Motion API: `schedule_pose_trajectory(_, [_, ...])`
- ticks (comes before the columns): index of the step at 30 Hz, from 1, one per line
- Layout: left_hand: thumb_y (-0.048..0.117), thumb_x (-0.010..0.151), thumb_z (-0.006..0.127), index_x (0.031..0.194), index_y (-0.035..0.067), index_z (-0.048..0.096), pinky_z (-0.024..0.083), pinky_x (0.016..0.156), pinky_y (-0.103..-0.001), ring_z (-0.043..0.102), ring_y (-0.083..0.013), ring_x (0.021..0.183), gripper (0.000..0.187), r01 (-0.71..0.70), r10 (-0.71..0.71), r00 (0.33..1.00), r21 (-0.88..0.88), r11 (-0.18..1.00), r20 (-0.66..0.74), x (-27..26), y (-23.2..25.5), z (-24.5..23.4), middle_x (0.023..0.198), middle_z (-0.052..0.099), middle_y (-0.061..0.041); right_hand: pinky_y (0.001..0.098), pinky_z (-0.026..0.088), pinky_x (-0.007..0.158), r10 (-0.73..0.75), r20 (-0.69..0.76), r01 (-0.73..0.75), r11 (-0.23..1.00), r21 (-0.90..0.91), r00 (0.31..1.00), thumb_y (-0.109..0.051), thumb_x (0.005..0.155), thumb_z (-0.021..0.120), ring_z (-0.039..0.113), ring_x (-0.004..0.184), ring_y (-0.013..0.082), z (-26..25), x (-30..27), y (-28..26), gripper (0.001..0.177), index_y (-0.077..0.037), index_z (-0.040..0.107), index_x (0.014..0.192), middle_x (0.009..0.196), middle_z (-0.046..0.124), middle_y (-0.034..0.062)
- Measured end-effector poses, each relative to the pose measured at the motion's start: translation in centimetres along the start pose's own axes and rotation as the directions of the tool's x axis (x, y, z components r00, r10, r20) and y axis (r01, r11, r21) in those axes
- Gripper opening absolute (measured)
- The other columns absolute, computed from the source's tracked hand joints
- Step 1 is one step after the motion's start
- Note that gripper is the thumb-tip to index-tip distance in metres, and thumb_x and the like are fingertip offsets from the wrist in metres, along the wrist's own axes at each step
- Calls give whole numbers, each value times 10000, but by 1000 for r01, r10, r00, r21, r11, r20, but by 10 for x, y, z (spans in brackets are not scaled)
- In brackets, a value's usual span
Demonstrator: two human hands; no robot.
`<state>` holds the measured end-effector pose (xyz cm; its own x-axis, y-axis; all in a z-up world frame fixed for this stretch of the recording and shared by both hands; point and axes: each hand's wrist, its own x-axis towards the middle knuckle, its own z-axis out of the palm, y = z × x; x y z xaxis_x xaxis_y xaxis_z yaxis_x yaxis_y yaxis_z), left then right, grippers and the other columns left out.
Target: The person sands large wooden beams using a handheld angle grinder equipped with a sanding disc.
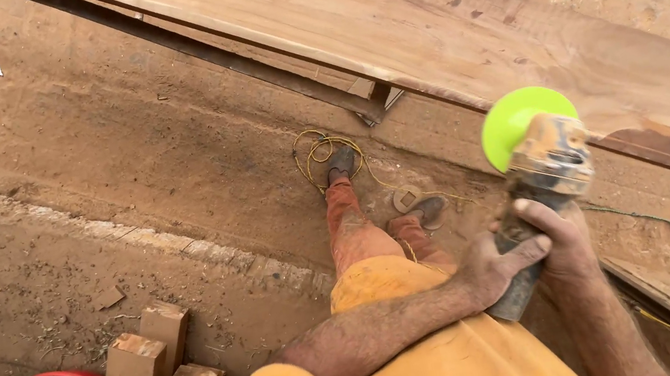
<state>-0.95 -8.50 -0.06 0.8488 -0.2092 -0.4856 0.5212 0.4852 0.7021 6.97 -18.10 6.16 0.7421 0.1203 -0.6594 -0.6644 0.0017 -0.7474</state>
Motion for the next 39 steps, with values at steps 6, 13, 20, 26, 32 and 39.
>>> schedule_pose_trajectory(6, [600, 855, 749, 1073, 27, 737, 563, 736, -323, 717, -193, 827, 613, 151, -178, 980, 250, 956, 90, 16, 17, 38, 879, 735, -89, 395, 601, 743, -21, -127, 48, 976, 213, 992, -271, 917, 646, 693, 806, 264, -70, -1, 21, 436, -4, 560, 1251, 935, 659, 139])
schedule_pose_trajectory(13, [536, 938, 743, 1140, -75, 626, 576, 600, -312, 677, -203, 707, 654, 7, -36, 992, -232, 973, -121, -12, 32, -67, 897, 674, -139, 362, 598, 668, 31, 108, -8, 979, -205, 994, -308, 744, 757, 680, 760, 195, 89, 38, -12, 564, -14, 633, 1209, 884, 689, 94])
schedule_pose_trajectory(20, [539, 910, 711, 1248, 1, 619, 624, 705, -333, 723, -183, 848, 642, -169, -26, 896, -396, 902, -443, -36, 121, -191, 1031, 703, -98, 375, 577, 839, 58, 426, 189, 836, -515, 903, -515, 666, 779, 689, 927, 207, 269, 103, -28, 784, -18, 621, 1251, 1067, 719, 114])
schedule_pose_trajectory(26, [498, 940, 698, 1256, 50, 597, 598, 630, -362, 684, -215, 758, 557, -181, 19, 932, -422, 888, -361, -31, 77, -143, 964, 661, -116, 363, 544, 927, -4, 350, 170, 879, -445, 937, -493, 646, 810, 692, 1027, 208, 195, 74, -22, 816, -16, 641, 1286, 1177, 734, 124])
schedule_pose_trajectory(32, [450, 1006, 721, 1193, -3, 625, 538, 779, -295, 638, -146, 918, 499, -82, 67, 996, -278, 957, -61, -16, -6, -29, 1016, 661, -43, 421, 615, 751, 58, 53, -36, 938, -345, 997, -368, 715, 734, 694, 866, 247, 34, 14, 6, 653, -4, 642, 1249, 990, 704, 151])
schedule_pose_trajectory(39, [590, 872, 742, 1169, -13, 710, 562, 757, -328, 705, -190, 885, 672, 104, -130, 981, 177, 979, 142, 16, -15, 56, 991, 731, -125, 424, 600, 703, -32, -161, 55, 989, 138, 986, -266, 885, 668, 692, 795, 293, -94, -10, 34, 488, 6, 543, 1269, 914, 650, 154])
